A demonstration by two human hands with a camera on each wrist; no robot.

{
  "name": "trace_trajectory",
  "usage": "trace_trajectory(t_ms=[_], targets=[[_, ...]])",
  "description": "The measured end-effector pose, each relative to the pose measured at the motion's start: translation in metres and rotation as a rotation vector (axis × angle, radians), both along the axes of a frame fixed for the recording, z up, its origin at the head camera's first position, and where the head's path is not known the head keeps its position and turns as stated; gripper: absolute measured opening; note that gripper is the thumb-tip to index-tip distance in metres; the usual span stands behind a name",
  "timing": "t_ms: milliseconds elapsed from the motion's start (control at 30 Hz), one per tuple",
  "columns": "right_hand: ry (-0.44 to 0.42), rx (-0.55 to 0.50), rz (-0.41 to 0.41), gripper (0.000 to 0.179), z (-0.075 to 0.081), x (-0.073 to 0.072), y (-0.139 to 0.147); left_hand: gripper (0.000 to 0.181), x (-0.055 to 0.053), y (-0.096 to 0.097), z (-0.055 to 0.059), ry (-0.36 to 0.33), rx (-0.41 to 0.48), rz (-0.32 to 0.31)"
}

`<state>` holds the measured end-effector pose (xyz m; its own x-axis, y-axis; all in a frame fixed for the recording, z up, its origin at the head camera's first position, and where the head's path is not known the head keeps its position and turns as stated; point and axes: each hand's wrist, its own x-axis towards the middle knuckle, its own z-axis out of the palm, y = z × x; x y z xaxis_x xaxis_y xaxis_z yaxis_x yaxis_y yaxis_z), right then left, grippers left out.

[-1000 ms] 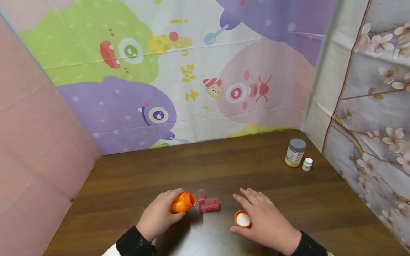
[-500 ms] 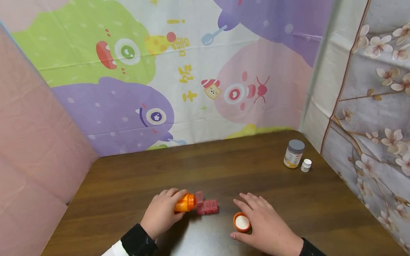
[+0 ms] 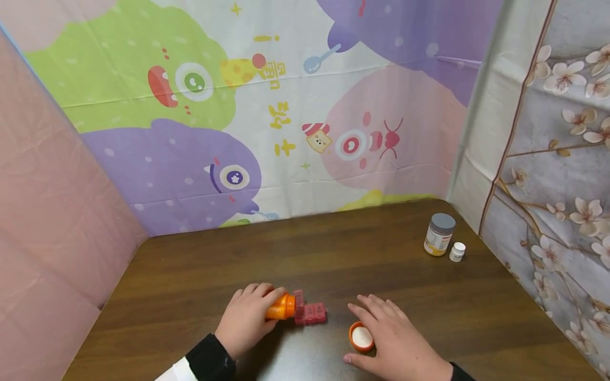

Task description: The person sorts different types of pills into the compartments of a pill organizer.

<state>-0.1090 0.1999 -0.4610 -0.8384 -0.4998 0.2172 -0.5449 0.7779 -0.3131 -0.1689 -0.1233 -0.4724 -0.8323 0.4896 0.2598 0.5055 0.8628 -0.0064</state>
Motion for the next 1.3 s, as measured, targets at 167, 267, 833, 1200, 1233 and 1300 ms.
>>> trace_trajectory(t_ms=[167, 267, 833, 1200, 1233, 1300], targets=[[0.005, 0.002, -0.007, 0.08, -0.0024, 0.0002, 0.0013, 0.059, -0.0032, 0.0025, -0.0002, 0.017, -0.031, -0.01], [0.01, -0.001, -0.006, 0.08, -0.0038, -0.0001, 0.002, 0.058, -0.0047, 0.0042, -0.0005, 0.023, -0.053, -0.013], [-0.008, -0.024, 0.007, 0.078, -0.005, 0.0008, 0.0037, 0.06, -0.006, 0.0066, 0.0013, 0.054, -0.097, -0.027], [-0.039, -0.031, -0.022, 0.079, -0.0055, 0.0002, 0.0044, 0.058, -0.0067, 0.0093, 0.0042, 0.101, -0.119, -0.051], [-0.035, -0.03, -0.022, 0.079, -0.0057, 0.0003, 0.0044, 0.058, -0.0067, 0.0094, 0.0042, 0.107, -0.121, -0.052], [-0.015, -0.026, -0.015, 0.078, -0.0059, 0.0006, 0.0046, 0.058, -0.0068, 0.0097, 0.0042, 0.117, -0.121, -0.054]])
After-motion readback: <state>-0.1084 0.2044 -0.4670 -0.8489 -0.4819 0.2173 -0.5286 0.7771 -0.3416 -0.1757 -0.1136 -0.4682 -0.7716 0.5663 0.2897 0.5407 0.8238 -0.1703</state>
